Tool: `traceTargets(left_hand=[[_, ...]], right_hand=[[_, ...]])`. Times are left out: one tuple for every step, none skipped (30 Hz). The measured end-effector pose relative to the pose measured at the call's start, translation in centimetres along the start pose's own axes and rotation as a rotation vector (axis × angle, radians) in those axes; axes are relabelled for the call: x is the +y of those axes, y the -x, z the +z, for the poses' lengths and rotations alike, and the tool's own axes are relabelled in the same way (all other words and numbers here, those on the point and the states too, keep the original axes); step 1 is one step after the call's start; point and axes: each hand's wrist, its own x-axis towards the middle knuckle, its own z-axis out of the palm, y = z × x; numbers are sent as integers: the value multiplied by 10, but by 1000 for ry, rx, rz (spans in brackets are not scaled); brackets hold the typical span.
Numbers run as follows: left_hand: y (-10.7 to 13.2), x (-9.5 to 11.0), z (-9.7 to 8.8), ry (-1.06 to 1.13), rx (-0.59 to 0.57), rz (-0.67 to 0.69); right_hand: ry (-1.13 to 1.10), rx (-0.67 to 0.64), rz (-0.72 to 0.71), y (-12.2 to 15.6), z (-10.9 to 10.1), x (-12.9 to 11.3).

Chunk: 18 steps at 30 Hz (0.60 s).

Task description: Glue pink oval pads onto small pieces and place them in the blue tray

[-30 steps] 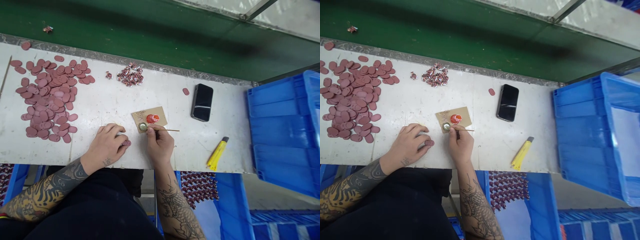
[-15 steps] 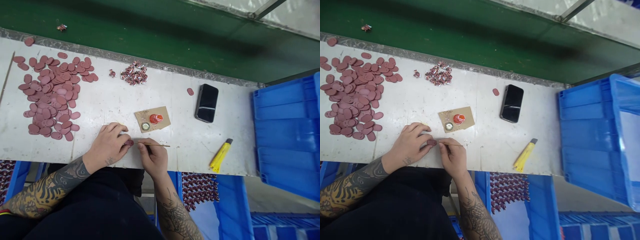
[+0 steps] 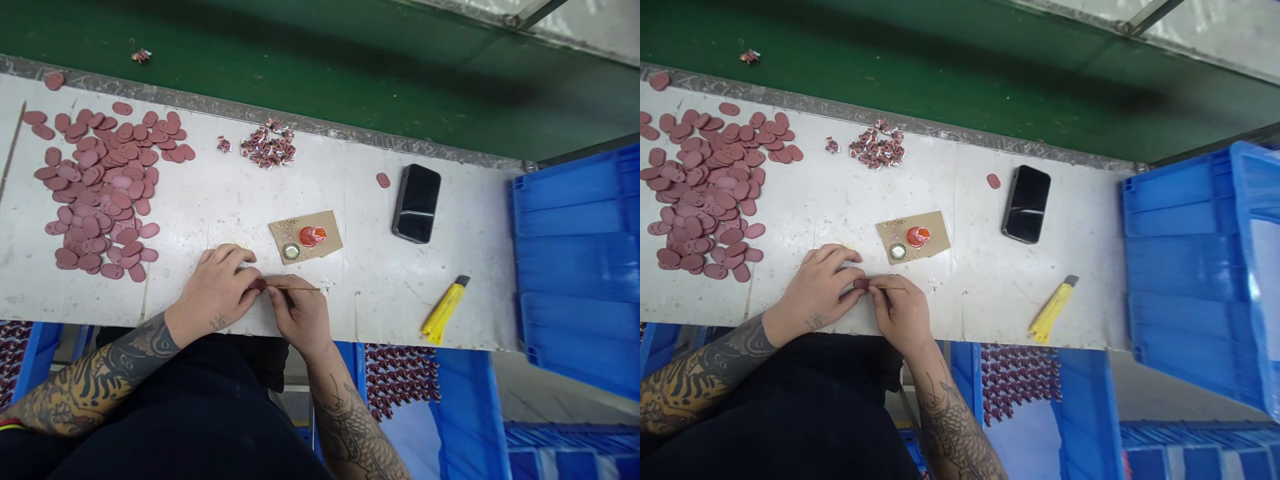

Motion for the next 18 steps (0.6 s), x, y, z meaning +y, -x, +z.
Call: traceTargets(left_hand=[[0, 0, 0, 0, 0, -1], [0, 0, 0, 1, 2, -3], [0, 0, 0, 5, 4, -4], [0, 0, 0, 12, 9, -6], [0, 0, 0, 21, 15, -8], [0, 0, 0, 30, 21, -7], [1, 0, 0, 38, 26, -6], [1, 0, 0, 44, 30, -5], [1, 0, 0, 48, 33, -6], [1, 0, 0, 50, 36, -8], [1, 0, 0, 50, 39, -11], [1, -1, 1, 49, 41, -14], [1, -1, 1, 48, 44, -17], [1, -1, 2, 48, 48, -17], [1, -1, 2, 49, 52, -16], [1, -1, 2, 51, 53, -17], [1, -2, 2, 54, 53, -17], [1, -1, 2, 57, 50, -19]], right_hand=[[-10, 4, 0, 1, 0, 0], [-32, 15, 8, 3, -1, 0], [-63, 39, 26, 5, -2, 1], [-93, 80, 55, 7, -5, 3], [-114, 135, 94, 8, -8, 7], [-118, 202, 139, 9, -13, 11], [-100, 271, 181, 9, -18, 17], [-62, 337, 210, 8, -24, 23], [-4, 394, 220, 6, -29, 31], [73, 433, 208, 3, -35, 38], [167, 447, 180, -1, -41, 45], [270, 431, 143, -4, -46, 52], [370, 383, 111, -7, -50, 58], [456, 315, 85, -9, -53, 64], [518, 245, 72, -11, -56, 68], [551, 198, 68, -12, -57, 71], [557, 189, 72, -14, -58, 72], [544, 221, 82, -15, -60, 72]])
